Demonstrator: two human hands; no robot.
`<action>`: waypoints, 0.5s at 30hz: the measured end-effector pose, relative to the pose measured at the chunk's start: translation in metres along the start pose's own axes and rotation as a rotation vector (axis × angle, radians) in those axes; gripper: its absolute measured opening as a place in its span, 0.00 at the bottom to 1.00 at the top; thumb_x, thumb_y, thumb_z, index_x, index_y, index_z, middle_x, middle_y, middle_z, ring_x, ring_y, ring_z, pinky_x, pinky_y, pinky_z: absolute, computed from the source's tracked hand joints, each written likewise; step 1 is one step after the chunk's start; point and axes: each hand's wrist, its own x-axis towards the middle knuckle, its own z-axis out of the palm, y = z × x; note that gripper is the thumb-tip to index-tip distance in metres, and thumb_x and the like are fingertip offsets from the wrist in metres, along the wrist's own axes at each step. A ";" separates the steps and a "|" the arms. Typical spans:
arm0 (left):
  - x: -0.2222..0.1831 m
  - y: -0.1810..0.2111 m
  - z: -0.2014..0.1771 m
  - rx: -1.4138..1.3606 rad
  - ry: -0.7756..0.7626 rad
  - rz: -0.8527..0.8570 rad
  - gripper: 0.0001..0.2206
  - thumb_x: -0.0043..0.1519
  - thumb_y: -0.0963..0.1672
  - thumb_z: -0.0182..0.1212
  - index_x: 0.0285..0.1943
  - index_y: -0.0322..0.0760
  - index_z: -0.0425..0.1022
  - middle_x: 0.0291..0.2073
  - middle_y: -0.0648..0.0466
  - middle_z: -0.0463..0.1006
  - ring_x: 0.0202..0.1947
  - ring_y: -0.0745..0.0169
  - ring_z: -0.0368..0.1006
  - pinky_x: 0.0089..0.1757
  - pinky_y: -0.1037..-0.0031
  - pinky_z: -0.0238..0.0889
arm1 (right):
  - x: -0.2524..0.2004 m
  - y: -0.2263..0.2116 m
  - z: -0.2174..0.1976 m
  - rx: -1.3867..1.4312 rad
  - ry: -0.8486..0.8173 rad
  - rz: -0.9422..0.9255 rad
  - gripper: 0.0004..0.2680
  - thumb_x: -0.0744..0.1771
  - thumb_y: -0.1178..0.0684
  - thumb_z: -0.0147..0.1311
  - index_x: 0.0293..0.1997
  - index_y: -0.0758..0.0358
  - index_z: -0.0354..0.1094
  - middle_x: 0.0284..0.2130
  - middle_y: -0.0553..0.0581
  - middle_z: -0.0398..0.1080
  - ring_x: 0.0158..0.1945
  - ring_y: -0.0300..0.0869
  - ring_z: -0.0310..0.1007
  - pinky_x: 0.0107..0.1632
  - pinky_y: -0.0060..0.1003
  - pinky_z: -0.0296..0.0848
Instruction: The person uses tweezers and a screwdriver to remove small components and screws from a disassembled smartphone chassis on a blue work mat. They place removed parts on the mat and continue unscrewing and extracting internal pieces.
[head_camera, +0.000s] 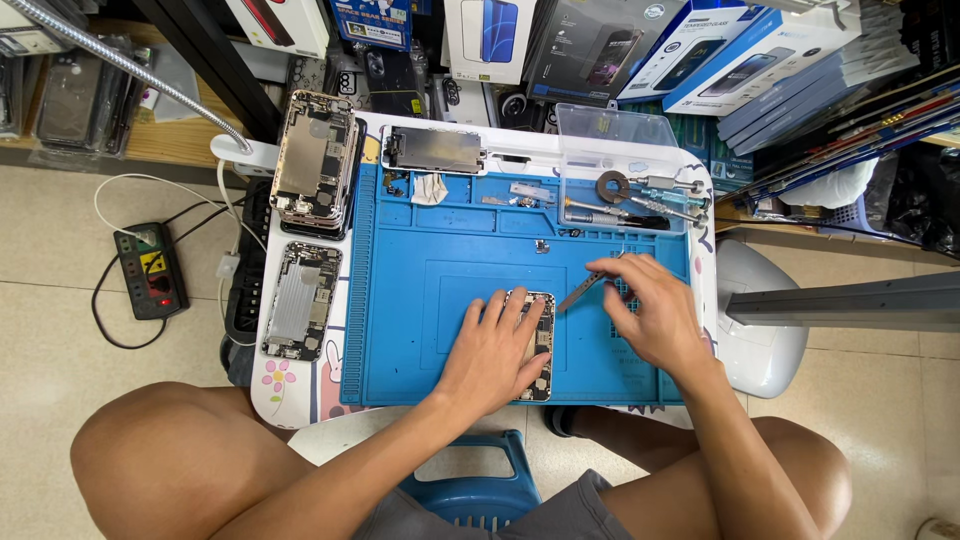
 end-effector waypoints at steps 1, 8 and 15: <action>-0.001 0.000 0.001 -0.002 -0.002 0.000 0.29 0.71 0.56 0.46 0.75 0.35 0.64 0.65 0.34 0.63 0.63 0.36 0.63 0.56 0.48 0.55 | -0.003 0.010 0.006 0.000 -0.002 0.002 0.11 0.67 0.65 0.56 0.50 0.53 0.78 0.35 0.52 0.81 0.43 0.47 0.80 0.41 0.36 0.79; 0.001 0.001 0.000 0.007 -0.002 -0.008 0.30 0.70 0.56 0.46 0.75 0.35 0.64 0.65 0.34 0.65 0.64 0.36 0.63 0.57 0.48 0.55 | -0.004 0.020 0.033 0.144 0.314 -0.044 0.05 0.68 0.60 0.64 0.46 0.55 0.81 0.27 0.51 0.80 0.32 0.42 0.78 0.33 0.33 0.74; 0.000 0.002 -0.002 0.001 0.001 -0.016 0.30 0.70 0.56 0.47 0.75 0.36 0.65 0.65 0.35 0.65 0.64 0.37 0.63 0.57 0.48 0.55 | 0.004 0.004 0.059 0.443 0.285 0.149 0.03 0.67 0.56 0.67 0.42 0.56 0.83 0.18 0.54 0.78 0.21 0.36 0.70 0.25 0.31 0.68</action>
